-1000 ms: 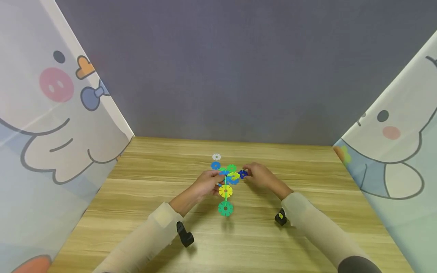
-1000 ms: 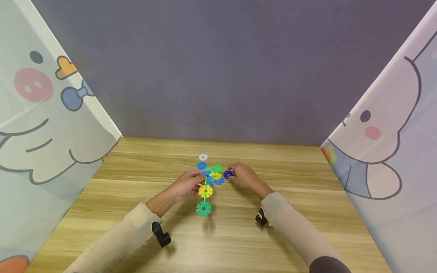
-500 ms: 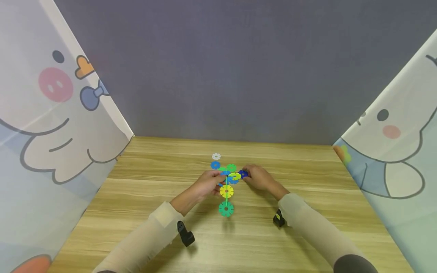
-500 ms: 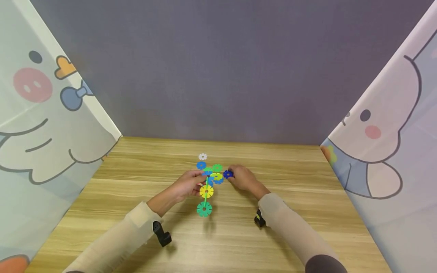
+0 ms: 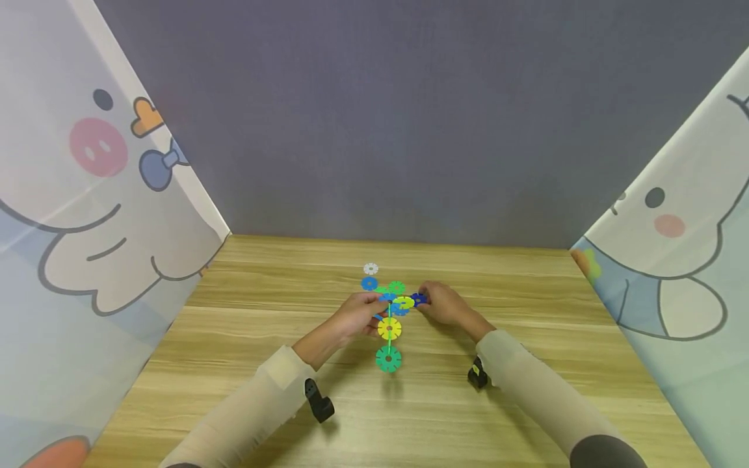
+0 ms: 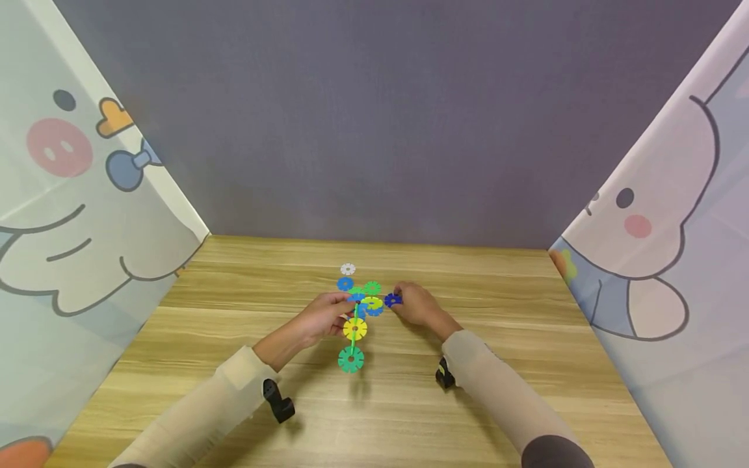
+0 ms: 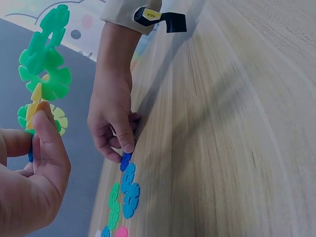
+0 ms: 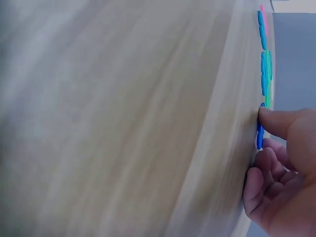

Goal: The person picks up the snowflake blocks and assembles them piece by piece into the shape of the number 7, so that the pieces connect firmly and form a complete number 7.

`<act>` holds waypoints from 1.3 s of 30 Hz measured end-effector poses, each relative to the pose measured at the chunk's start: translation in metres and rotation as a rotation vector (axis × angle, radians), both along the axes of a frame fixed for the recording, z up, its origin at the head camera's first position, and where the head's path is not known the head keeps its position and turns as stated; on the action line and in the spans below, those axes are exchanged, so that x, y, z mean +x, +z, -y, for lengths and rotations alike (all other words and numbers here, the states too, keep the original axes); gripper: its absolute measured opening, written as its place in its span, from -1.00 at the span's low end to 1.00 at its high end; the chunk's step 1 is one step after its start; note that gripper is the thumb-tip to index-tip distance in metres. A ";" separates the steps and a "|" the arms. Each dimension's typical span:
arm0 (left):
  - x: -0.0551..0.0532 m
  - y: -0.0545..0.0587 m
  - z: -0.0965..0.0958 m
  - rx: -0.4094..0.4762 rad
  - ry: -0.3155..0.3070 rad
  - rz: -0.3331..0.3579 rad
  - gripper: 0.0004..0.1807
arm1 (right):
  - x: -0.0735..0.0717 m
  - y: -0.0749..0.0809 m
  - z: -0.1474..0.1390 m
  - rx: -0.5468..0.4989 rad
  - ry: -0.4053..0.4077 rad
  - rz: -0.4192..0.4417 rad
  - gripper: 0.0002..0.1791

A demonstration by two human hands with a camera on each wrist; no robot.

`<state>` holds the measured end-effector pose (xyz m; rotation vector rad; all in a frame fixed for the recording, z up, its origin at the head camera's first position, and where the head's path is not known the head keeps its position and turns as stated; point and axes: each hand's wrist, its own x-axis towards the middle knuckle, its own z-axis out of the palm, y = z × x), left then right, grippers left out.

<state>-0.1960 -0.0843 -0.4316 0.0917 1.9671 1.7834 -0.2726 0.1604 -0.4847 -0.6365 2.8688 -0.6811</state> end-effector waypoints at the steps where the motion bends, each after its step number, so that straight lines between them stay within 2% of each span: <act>1: 0.000 0.000 0.000 0.003 0.001 0.001 -0.67 | 0.000 0.000 -0.001 -0.008 -0.008 0.017 -0.62; 11: 0.000 0.001 0.000 0.006 0.004 -0.007 -0.78 | -0.002 -0.001 -0.008 -0.123 -0.043 0.067 -0.63; 14: 0.000 0.000 0.000 0.003 0.007 -0.005 -0.78 | -0.001 -0.001 -0.010 -0.148 -0.032 0.064 -0.69; 21: -0.001 0.000 0.000 0.009 0.007 0.007 -0.78 | 0.004 0.002 -0.014 -0.138 0.035 -0.013 -0.82; 25: -0.002 0.002 0.000 0.023 -0.001 0.011 -0.82 | 0.008 0.008 -0.017 -0.155 0.066 -0.007 -0.92; 32: -0.003 0.006 0.001 0.015 0.007 0.001 -0.83 | 0.016 0.023 -0.022 -0.271 0.067 0.121 -0.88; 39: -0.002 0.005 0.001 0.004 0.007 0.003 -0.74 | 0.028 0.039 -0.019 -0.518 0.012 0.336 -0.72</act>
